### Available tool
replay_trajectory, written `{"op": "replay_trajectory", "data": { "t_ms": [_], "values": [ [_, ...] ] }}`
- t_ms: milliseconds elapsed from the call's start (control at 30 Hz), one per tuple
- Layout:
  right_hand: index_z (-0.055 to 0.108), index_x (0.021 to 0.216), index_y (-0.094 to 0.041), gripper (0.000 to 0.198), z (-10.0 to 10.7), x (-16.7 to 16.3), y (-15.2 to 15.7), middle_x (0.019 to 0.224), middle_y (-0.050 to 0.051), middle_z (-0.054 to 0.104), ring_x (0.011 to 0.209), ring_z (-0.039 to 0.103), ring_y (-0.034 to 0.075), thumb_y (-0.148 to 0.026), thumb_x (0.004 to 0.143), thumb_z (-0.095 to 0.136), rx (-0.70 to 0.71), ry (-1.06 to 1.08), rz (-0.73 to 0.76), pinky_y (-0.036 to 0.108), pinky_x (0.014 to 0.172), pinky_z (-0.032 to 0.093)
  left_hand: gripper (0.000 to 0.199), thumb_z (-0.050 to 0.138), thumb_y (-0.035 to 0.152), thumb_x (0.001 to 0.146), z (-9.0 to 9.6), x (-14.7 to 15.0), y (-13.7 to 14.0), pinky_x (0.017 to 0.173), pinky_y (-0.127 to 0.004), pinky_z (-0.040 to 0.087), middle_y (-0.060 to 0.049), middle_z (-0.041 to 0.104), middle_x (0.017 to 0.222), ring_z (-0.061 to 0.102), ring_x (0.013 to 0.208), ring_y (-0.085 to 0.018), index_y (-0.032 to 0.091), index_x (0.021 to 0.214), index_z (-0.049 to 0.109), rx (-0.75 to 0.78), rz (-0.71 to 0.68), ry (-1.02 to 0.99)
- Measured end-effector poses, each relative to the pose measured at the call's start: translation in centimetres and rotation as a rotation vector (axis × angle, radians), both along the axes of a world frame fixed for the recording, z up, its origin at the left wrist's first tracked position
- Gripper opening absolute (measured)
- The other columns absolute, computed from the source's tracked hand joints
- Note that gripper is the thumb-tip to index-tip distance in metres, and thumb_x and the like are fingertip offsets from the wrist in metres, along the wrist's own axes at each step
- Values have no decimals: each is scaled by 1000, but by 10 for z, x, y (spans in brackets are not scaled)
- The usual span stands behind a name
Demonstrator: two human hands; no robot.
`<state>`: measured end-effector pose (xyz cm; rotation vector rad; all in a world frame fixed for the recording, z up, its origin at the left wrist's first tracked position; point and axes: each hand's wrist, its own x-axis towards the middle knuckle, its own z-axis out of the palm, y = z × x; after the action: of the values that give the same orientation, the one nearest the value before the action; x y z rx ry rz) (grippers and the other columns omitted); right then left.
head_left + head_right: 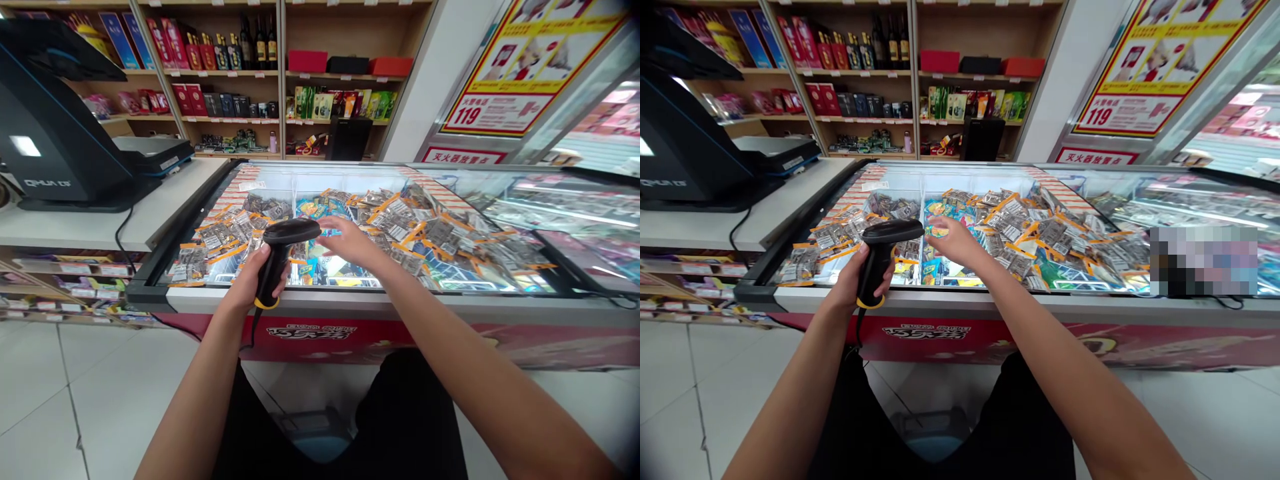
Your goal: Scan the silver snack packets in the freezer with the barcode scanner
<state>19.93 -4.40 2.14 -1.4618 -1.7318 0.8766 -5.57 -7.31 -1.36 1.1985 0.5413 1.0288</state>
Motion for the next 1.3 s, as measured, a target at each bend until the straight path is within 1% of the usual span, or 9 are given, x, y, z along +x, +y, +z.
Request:
{"op": "replay_trajectory", "data": {
  "t_ms": [167, 333, 400, 500, 633, 767, 867, 1033, 1300],
  "values": [
    [83, 139, -18, 34, -14, -8, -19, 145, 17, 83, 133, 81, 35, -29, 110, 68, 111, -230, 187, 55, 121, 62, 74, 80, 89, 86, -1, 0, 0, 38, -24, 35, 2, 65, 66, 48, 36, -9, 18, 100, 66, 5, 20, 13],
    [70, 165, -20, 53, -15, -25, -46, 168, 14, 70, 154, 69, 34, -33, 115, 57, 182, -332, 345, 51, 128, 56, 74, 82, 89, 86, -2, -1, 2, 38, -25, 37, 3, 64, 66, 49, 36, -10, 17, 100, 66, 22, 8, 21],
    [69, 165, -18, 53, -9, -14, -54, 168, 16, 70, 156, 67, 37, -32, 116, 55, 230, -471, 208, 55, 130, 53, 75, 81, 89, 87, -3, -1, 1, 39, -24, 36, 2, 64, 67, 49, 37, -9, 17, 103, 68, 21, 2, 19],
    [75, 154, -13, 48, 5, 25, -66, 154, 26, 76, 151, 67, 46, -36, 115, 58, 212, -803, -166, 64, 126, 52, 75, 78, 88, 90, -4, -2, 0, 40, -24, 38, 2, 65, 69, 49, 38, -9, 15, 106, 70, 23, -6, 23],
    [72, 153, -6, 71, 15, 83, -77, 148, 37, 73, 142, 70, 57, -64, 116, 54, -177, -1044, -559, 67, 110, 58, 73, 77, 87, 92, -5, -2, -1, 40, -25, 41, 1, 66, 70, 50, 39, -9, 16, 106, 70, 31, -21, 30],
    [70, 151, -8, 77, 7, 106, -77, 146, 34, 75, 138, 73, 52, -73, 111, 59, -283, -1011, -514, 60, 110, 58, 73, 77, 87, 92, -2, -1, -2, 40, -25, 39, 0, 67, 68, 50, 38, -10, 16, 102, 70, 57, -21, 45],
    [65, 155, -10, 72, -3, 103, -73, 147, 31, 75, 141, 70, 53, -58, 102, 77, -56, -954, -561, 62, 113, 56, 73, 76, 88, 93, -2, -1, -2, 39, -25, 39, 0, 67, 67, 49, 38, -9, 16, 103, 70, 70, -26, 48],
    [50, 169, -19, 77, -14, 82, -64, 161, 23, 67, 145, 68, 44, -33, 98, 78, 368, -561, -532, 59, 117, 58, 73, 74, 88, 95, -6, -1, -2, 39, -24, 39, 1, 66, 67, 50, 38, -9, 16, 106, 71, 75, -23, 29],
    [52, 163, -26, 68, -14, 12, -45, 156, 18, 67, 133, 72, 40, -30, 99, 78, 456, -262, -323, 63, 112, 62, 75, 73, 89, 95, -8, -4, -4, 39, -24, 37, 1, 67, 68, 50, 38, -9, 15, 108, 72, 86, -97, 7]
  ]
}}
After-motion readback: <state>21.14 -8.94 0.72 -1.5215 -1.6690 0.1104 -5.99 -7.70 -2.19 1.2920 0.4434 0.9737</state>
